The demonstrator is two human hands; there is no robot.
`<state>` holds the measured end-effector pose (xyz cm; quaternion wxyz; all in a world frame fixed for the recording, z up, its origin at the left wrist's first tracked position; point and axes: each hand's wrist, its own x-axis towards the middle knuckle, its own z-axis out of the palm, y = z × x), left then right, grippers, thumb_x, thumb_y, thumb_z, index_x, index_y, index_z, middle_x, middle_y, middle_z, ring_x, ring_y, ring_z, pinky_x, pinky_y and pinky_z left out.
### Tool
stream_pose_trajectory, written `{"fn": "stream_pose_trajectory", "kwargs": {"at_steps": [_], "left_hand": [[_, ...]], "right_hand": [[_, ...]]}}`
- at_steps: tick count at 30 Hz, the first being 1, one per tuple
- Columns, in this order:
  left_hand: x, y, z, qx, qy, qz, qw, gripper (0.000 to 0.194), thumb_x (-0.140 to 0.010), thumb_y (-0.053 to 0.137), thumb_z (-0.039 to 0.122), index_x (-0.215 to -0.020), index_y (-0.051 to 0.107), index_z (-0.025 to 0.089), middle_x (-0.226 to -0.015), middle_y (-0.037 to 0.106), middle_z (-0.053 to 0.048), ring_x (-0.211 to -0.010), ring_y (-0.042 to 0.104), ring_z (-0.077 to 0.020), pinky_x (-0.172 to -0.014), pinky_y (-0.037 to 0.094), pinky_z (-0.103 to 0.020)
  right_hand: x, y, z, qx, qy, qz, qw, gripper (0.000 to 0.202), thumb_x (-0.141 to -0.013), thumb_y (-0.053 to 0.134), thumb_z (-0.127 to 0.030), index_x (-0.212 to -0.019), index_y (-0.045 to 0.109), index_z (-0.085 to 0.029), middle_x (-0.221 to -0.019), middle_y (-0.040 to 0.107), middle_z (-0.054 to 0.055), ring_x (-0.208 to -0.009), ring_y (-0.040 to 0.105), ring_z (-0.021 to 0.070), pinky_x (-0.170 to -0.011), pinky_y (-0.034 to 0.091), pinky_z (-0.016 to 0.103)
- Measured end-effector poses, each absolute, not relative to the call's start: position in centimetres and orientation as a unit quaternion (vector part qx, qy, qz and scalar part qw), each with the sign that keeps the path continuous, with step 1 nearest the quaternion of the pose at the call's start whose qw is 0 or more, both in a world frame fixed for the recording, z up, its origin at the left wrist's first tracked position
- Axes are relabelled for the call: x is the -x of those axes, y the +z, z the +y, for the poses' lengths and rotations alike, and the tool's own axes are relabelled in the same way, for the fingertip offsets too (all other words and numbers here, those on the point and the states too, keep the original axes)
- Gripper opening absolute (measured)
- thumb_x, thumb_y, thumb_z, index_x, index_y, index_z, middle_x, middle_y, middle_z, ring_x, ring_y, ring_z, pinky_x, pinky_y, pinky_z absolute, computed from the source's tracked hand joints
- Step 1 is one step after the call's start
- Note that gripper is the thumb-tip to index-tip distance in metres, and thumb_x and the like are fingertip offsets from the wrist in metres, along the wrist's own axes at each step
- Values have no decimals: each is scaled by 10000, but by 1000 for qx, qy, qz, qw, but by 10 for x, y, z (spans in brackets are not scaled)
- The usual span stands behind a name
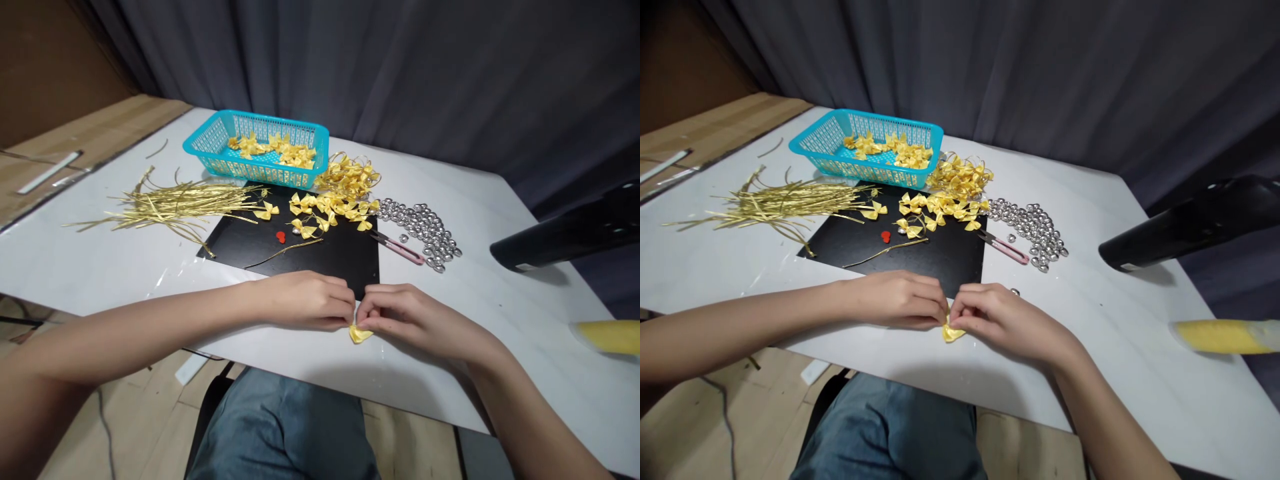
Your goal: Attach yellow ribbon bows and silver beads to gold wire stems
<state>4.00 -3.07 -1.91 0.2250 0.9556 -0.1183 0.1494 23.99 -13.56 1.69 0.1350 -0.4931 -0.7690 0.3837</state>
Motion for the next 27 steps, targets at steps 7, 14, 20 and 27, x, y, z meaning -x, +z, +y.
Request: {"fn": "stream_pose_trajectory", "kwargs": {"at_steps": [7, 14, 20, 27], "left_hand": [[-41, -20, -32, -963, 159, -117, 181, 250, -985, 459, 214, -903, 683, 138, -906, 721, -89, -817, 626, -163, -715, 489, -245], [-42, -19, -33, -962, 179, -113, 174, 242, -979, 470, 215, -884, 678, 138, -887, 714, -77, -787, 608, -159, -691, 486, -249], [-43, -21, -34, -962, 173, -106, 184, 224, -975, 482, 217, -873, 667, 139, -881, 708, -81, -779, 606, -155, -688, 487, -247], [-43, -21, -32, -961, 154, -109, 200, 220, -975, 472, 206, -889, 664, 142, -882, 707, -88, -797, 600, -157, -717, 477, -245]], "right_hand": [[-239, 16, -135, 489, 382, -773, 132, 237, -982, 515, -307, -863, 675, -178, -807, 652, 36, -761, 602, 151, -684, 420, 248], [-236, 17, -137, 491, 380, -773, 129, 258, -990, 497, -309, -847, 664, -175, -798, 642, 34, -749, 596, 148, -682, 421, 247], [-235, 16, -137, 497, 387, -764, 142, 239, -974, 529, -303, -835, 679, -180, -805, 664, 35, -750, 607, 146, -684, 430, 248], [-245, 25, -137, 520, 416, -734, 134, 224, -936, 577, -355, -884, 715, -187, -809, 690, 35, -741, 625, 157, -669, 442, 253]]}}
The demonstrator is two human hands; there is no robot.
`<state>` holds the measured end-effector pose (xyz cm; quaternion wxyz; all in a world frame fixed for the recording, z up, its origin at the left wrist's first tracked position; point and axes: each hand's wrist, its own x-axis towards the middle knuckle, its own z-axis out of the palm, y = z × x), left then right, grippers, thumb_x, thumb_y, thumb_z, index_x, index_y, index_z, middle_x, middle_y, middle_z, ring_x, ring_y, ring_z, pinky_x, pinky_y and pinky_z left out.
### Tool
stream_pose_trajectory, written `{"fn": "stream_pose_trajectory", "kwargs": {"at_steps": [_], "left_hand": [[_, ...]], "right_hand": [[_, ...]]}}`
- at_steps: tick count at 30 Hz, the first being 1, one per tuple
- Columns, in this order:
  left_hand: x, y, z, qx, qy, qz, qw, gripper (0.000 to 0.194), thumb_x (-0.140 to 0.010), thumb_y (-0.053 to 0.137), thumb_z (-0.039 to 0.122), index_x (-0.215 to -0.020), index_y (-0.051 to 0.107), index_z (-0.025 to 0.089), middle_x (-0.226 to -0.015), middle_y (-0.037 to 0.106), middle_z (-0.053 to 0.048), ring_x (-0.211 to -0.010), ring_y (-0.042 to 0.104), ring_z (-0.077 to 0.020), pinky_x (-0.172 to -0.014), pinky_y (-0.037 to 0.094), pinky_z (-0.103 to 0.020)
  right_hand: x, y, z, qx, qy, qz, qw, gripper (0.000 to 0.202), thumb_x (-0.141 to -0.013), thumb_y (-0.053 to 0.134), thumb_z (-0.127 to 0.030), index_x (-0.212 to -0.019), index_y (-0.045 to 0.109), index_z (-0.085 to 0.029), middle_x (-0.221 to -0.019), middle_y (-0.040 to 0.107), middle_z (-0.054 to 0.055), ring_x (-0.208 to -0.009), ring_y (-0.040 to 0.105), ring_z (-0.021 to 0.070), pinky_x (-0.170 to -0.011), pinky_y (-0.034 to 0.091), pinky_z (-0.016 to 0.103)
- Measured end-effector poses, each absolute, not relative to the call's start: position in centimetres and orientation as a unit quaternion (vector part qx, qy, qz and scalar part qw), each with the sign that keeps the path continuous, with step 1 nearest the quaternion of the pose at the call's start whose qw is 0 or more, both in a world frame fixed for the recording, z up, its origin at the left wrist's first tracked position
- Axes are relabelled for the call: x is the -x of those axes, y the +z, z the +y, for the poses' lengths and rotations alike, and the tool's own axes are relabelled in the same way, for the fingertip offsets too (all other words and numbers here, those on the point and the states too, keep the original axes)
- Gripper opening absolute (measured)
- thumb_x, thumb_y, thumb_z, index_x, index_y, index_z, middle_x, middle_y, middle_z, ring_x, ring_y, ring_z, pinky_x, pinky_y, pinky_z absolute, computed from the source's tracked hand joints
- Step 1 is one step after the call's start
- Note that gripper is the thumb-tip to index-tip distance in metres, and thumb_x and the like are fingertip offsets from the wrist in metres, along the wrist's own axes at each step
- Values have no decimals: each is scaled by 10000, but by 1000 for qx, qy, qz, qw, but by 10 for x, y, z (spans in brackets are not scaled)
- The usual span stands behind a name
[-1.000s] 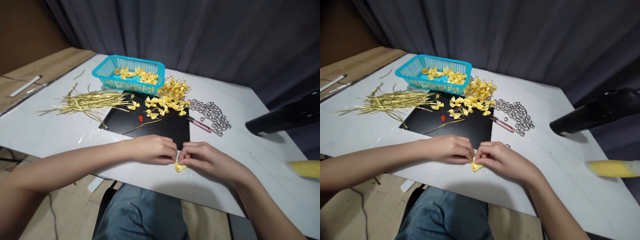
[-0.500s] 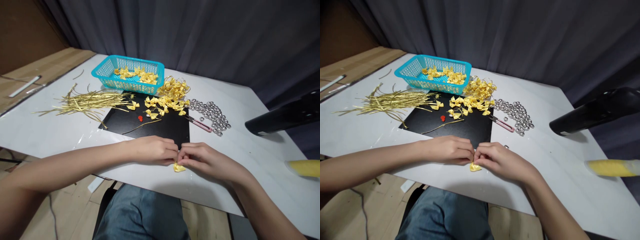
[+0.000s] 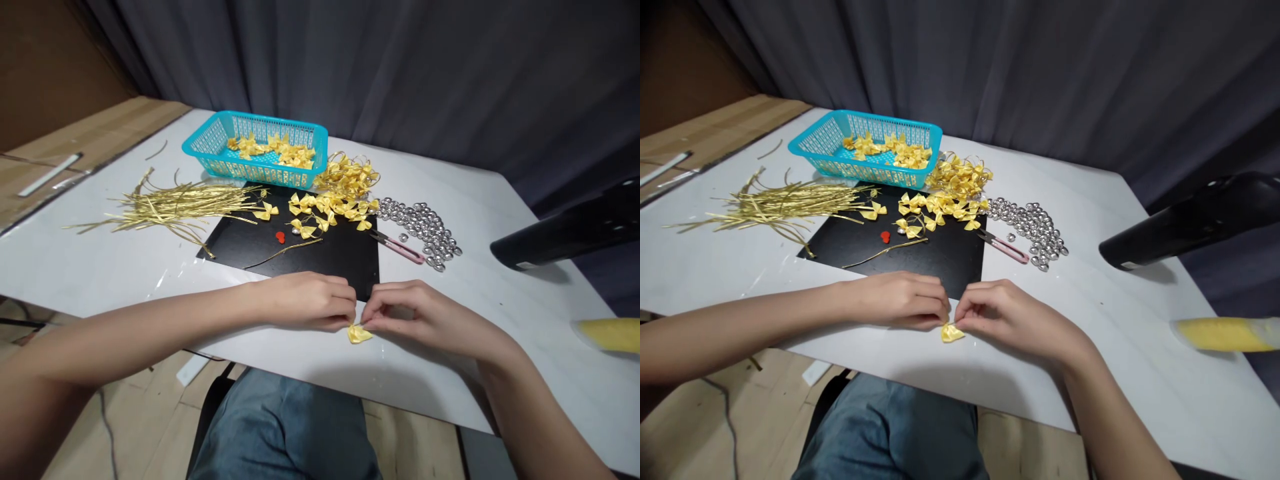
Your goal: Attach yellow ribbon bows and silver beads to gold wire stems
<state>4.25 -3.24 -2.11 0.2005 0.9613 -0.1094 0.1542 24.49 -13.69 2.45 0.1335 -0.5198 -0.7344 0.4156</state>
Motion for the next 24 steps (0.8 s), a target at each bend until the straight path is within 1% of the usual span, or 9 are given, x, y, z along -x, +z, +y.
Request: {"fn": "stream_pose_trajectory", "kwargs": {"at_steps": [4, 10, 15, 24], "left_hand": [[-41, -21, -32, -960, 156, -109, 204, 206, -968, 482, 194, -892, 664, 135, -882, 704, -89, -805, 600, -160, -724, 475, -244], [-41, -21, -32, -957, 167, -110, 210, 177, -958, 495, 185, -880, 651, 151, -870, 700, -86, -787, 601, -156, -703, 472, -241], [-41, -21, -32, -959, 159, -106, 212, 177, -960, 496, 195, -887, 652, 156, -880, 703, -88, -797, 607, -156, -712, 474, -242], [-42, -20, -33, -961, 155, -108, 203, 208, -963, 489, 189, -887, 673, 128, -878, 702, -82, -789, 594, -159, -711, 469, -243]], "right_hand": [[-246, 26, -137, 520, 395, -746, 134, 247, -959, 539, -347, -868, 706, -188, -809, 685, 38, -749, 623, 160, -678, 437, 260], [-244, 28, -137, 521, 374, -754, 140, 283, -969, 522, -396, -867, 690, -191, -813, 676, 48, -749, 619, 169, -681, 447, 272], [-245, 28, -138, 511, 367, -764, 144, 282, -983, 494, -367, -874, 685, -191, -817, 673, 54, -756, 616, 170, -683, 447, 273], [-243, 25, -139, 500, 364, -773, 141, 274, -996, 481, -336, -860, 658, -178, -806, 647, 41, -758, 606, 153, -694, 431, 254]]}}
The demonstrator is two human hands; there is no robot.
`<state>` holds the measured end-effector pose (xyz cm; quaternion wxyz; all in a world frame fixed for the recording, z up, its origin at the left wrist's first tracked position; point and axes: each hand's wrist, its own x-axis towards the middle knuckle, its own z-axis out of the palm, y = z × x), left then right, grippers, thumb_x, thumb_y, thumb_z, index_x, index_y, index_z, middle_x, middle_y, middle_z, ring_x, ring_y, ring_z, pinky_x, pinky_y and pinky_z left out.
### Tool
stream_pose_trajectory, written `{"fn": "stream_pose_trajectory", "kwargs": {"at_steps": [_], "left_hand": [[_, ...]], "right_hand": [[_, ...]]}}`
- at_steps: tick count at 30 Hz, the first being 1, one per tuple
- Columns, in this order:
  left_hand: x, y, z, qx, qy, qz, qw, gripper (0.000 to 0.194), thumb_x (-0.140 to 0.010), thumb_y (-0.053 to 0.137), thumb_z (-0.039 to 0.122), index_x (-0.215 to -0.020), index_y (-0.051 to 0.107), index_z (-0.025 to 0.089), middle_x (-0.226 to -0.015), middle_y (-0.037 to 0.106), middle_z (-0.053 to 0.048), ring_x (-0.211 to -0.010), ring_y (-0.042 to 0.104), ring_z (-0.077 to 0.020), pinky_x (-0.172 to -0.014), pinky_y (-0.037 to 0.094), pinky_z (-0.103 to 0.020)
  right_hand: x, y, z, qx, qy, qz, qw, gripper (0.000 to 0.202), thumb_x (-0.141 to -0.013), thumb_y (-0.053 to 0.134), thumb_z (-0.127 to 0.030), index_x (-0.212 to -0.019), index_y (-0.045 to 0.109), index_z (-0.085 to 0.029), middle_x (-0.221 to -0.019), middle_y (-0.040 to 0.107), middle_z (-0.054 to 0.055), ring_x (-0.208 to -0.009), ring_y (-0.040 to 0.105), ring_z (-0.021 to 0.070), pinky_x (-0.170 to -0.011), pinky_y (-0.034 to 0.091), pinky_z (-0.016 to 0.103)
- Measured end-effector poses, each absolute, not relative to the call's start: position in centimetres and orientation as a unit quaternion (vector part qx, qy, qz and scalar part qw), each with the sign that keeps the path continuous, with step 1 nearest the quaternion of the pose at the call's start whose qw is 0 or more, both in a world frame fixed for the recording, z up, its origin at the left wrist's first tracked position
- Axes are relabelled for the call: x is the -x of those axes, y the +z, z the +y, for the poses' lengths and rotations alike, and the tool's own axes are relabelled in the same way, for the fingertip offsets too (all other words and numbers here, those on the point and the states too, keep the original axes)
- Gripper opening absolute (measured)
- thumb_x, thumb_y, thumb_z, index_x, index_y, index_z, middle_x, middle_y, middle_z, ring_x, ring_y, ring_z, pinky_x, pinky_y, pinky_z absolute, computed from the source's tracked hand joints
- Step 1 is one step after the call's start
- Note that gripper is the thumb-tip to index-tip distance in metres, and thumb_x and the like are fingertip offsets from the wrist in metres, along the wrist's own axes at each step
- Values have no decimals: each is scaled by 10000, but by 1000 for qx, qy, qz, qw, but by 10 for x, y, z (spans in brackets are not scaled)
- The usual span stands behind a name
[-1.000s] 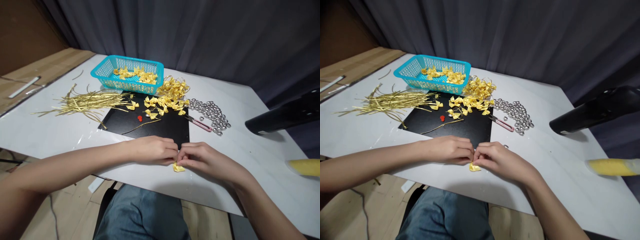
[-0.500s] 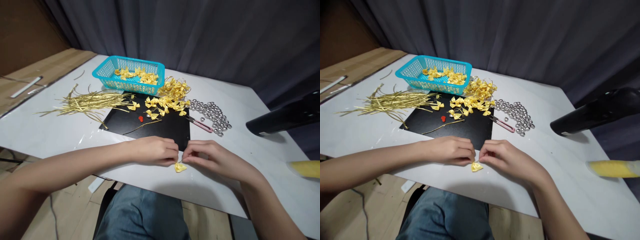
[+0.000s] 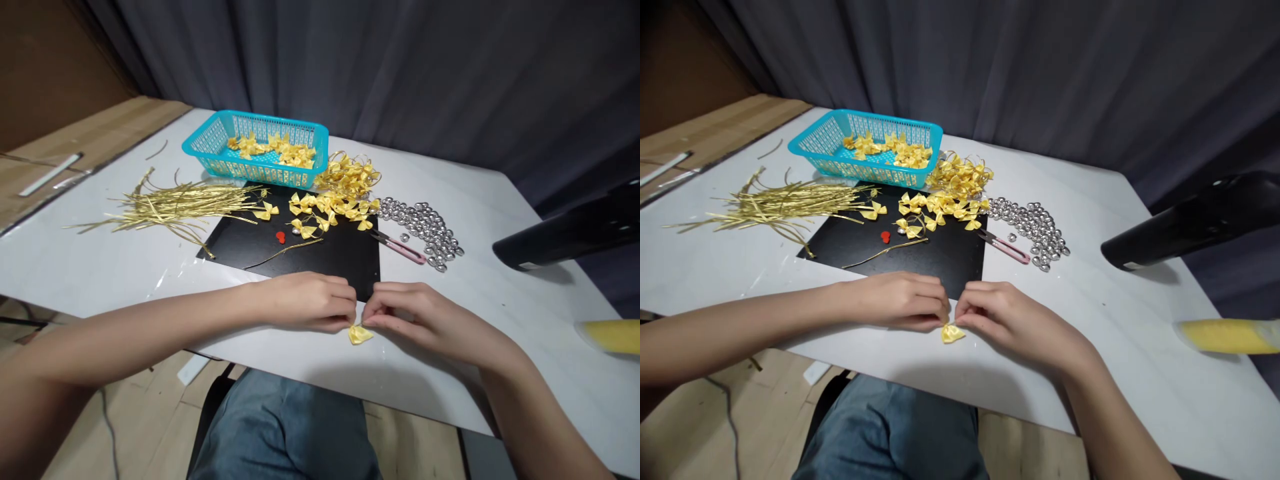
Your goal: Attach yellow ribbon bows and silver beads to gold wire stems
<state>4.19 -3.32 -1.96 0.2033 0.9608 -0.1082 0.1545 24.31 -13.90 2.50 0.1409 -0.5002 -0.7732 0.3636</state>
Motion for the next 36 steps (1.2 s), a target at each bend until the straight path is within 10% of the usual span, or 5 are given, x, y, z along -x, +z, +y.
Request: {"fn": "stream_pose_trajectory", "kwargs": {"at_steps": [36], "left_hand": [[-40, -17, -29, -943, 148, -92, 284, 153, -893, 555, 127, -870, 705, 106, -816, 726, -87, -762, 626, -174, -707, 478, -256]], "right_hand": [[-242, 22, -139, 526, 354, -761, 137, 240, -987, 497, -311, -859, 644, -171, -777, 631, 22, -715, 571, 136, -654, 401, 239]]}}
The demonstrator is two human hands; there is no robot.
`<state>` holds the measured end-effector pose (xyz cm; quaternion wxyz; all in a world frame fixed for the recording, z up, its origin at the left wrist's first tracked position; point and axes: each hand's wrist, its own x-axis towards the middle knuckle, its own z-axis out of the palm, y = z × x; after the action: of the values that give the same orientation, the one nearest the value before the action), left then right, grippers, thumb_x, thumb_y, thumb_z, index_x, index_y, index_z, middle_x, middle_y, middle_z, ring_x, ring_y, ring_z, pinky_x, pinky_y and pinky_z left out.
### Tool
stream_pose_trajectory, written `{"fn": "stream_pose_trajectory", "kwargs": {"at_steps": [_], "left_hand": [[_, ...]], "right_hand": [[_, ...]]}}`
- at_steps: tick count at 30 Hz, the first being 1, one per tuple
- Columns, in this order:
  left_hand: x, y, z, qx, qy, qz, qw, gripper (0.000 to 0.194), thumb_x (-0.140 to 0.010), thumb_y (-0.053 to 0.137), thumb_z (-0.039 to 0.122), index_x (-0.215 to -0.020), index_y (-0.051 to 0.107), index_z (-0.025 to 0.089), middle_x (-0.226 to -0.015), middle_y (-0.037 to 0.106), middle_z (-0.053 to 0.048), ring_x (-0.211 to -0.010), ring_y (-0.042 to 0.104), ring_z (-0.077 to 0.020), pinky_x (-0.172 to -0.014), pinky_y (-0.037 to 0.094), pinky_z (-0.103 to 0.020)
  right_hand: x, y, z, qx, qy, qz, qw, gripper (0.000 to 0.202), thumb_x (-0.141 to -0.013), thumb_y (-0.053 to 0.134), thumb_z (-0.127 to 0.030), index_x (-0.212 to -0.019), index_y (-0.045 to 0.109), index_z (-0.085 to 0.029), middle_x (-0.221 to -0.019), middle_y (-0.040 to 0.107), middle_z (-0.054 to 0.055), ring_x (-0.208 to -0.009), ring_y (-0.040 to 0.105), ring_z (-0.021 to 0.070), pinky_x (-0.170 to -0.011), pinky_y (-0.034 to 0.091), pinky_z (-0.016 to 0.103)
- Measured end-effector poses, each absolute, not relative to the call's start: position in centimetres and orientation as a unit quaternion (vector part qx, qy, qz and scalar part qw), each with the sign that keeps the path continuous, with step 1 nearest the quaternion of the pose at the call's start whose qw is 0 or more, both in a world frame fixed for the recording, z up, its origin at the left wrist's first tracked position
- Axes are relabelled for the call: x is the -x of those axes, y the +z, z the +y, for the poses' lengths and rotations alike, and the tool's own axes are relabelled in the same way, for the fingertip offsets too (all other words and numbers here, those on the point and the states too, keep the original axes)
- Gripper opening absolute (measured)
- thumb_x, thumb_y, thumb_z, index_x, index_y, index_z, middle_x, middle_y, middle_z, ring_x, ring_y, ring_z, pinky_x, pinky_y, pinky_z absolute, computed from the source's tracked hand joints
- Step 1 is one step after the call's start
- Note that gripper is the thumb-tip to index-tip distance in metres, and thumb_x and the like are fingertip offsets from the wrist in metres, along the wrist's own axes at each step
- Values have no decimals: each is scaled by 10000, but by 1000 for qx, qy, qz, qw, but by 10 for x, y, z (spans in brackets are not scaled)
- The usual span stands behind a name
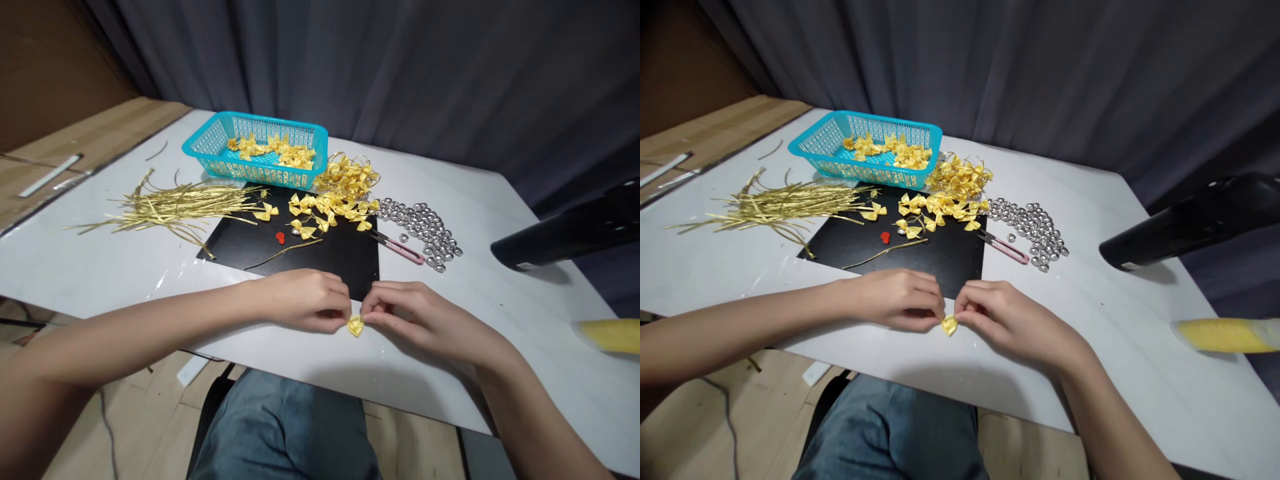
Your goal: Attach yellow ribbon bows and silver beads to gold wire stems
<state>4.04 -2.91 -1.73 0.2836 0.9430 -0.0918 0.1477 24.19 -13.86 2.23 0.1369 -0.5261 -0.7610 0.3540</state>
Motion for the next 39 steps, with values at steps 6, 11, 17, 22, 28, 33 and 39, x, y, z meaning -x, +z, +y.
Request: {"fn": "stream_pose_trajectory", "kwargs": {"at_steps": [6, 11, 17, 22, 28, 33, 39], "left_hand": [[-41, -17, -30, -948, 141, -88, 272, 157, -900, 539, 131, -863, 692, 128, -821, 725, -83, -763, 618, -171, -700, 470, -254], [-40, -18, -30, -949, 140, -89, 267, 157, -905, 533, 137, -861, 683, 134, -826, 722, -84, -774, 617, -169, -704, 466, -252], [-40, -18, -30, -950, 142, -91, 263, 166, -903, 528, 133, -853, 687, 126, -806, 717, -82, -752, 607, -170, -696, 463, -257], [-41, -17, -30, -951, 140, -91, 261, 172, -911, 517, 141, -854, 679, 136, -818, 721, -79, -758, 605, -167, -696, 460, -254], [-41, -18, -30, -946, 137, -89, 279, 147, -892, 529, 123, -849, 669, 136, -817, 721, -83, -759, 610, -166, -704, 464, -254], [-40, -19, -28, -943, 131, -82, 295, 126, -885, 535, 122, -852, 654, 148, -777, 701, -64, -739, 598, -161, -696, 453, -253], [-39, -16, -27, -940, 122, -93, 306, 140, -905, 530, 125, -888, 668, 142, -814, 713, -78, -764, 602, -162, -709, 457, -249]], "right_hand": [[-241, 23, -139, 521, 352, -766, 136, 252, -991, 486, -318, -863, 643, -171, -782, 631, 26, -716, 572, 138, -656, 402, 240], [-242, 22, -138, 517, 346, -771, 133, 256, -997, 474, -317, -873, 644, -171, -793, 636, 29, -728, 575, 139, -667, 405, 241], [-241, 22, -138, 515, 349, -773, 126, 252, -995, 474, -303, -864, 643, -170, -783, 631, 29, -721, 573, 139, -662, 403, 240], [-241, 23, -139, 518, 350, -770, 127, 249, -993, 472, -305, -867, 644, -176, -788, 639, 33, -723, 581, 146, -662, 414, 247], [-246, 31, -140, 539, 322, -763, 156, 244, -976, 497, -335, -869, 663, -190, -754, 645, 37, -673, 583, 152, -624, 426, 259], [-251, 35, -141, 551, 299, -750, 210, 217, -961, 520, -335, -858, 654, -200, -803, 670, 45, -676, 590, 148, -618, 439, 257], [-247, 32, -140, 531, 344, -758, 157, 247, -971, 518, -358, -871, 669, -189, -759, 651, 34, -684, 592, 151, -634, 436, 258]]}}
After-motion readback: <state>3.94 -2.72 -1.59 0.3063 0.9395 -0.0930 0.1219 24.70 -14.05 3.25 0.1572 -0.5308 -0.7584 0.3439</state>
